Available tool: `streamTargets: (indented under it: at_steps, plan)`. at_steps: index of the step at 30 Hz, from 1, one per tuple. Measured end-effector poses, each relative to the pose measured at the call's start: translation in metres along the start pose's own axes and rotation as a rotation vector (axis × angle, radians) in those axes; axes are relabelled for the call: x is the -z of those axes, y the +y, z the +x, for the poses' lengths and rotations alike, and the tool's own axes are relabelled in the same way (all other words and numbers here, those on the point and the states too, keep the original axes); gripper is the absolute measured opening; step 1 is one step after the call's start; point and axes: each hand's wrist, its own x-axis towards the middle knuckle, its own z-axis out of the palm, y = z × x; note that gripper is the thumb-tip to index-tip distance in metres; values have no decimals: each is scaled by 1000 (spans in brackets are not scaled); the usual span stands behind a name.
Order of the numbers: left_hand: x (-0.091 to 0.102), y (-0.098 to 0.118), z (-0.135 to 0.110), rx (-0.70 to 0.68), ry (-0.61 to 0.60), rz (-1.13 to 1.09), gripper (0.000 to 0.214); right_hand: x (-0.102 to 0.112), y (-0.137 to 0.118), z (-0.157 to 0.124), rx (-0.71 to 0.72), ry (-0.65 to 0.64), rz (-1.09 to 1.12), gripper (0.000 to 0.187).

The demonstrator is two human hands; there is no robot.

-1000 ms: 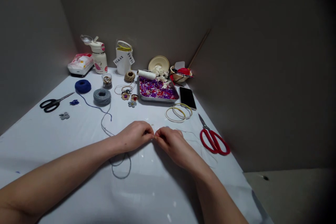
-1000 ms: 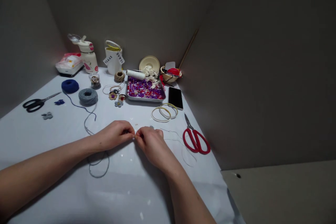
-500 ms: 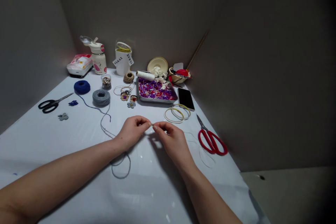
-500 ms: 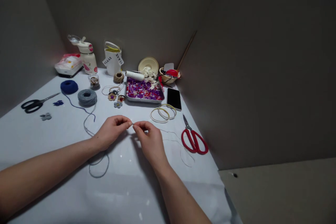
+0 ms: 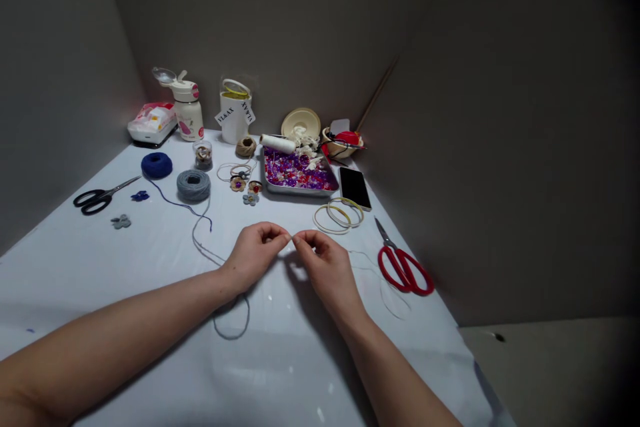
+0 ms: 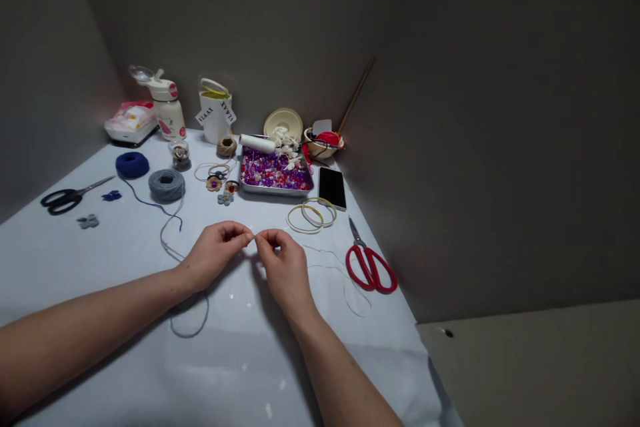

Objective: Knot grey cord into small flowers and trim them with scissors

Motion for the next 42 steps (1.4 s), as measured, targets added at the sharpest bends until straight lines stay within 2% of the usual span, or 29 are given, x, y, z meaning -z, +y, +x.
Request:
streamTargets:
  at_steps: [9,19,25,29,33,36,38,42]
  plan:
    - [1,3,1,-24,-27,71,13,3,4,2,39,-44,-52,21]
    - [12,8,6,-179,-225,520,14,18,1,5,128,-240,-426,16]
    - [13,-1,8,-216,-365,616,17,22,-1,2,208,-370,-672,16]
    - [12,-1,4,-248,-404,653,16,24,0,-2,261,-419,-735,15]
    - [11,1,1,-255,-389,651,17,25,2,-1,274,-431,-727,15]
    - [11,2,2,-239,-344,606,16,26,1,1,244,-395,-642,15]
    - [10,3,5,-182,-284,497,14,26,0,4,202,-329,-510,15]
    - [6,3,7,-30,-95,110,15,21,0,6,90,-98,-197,19]
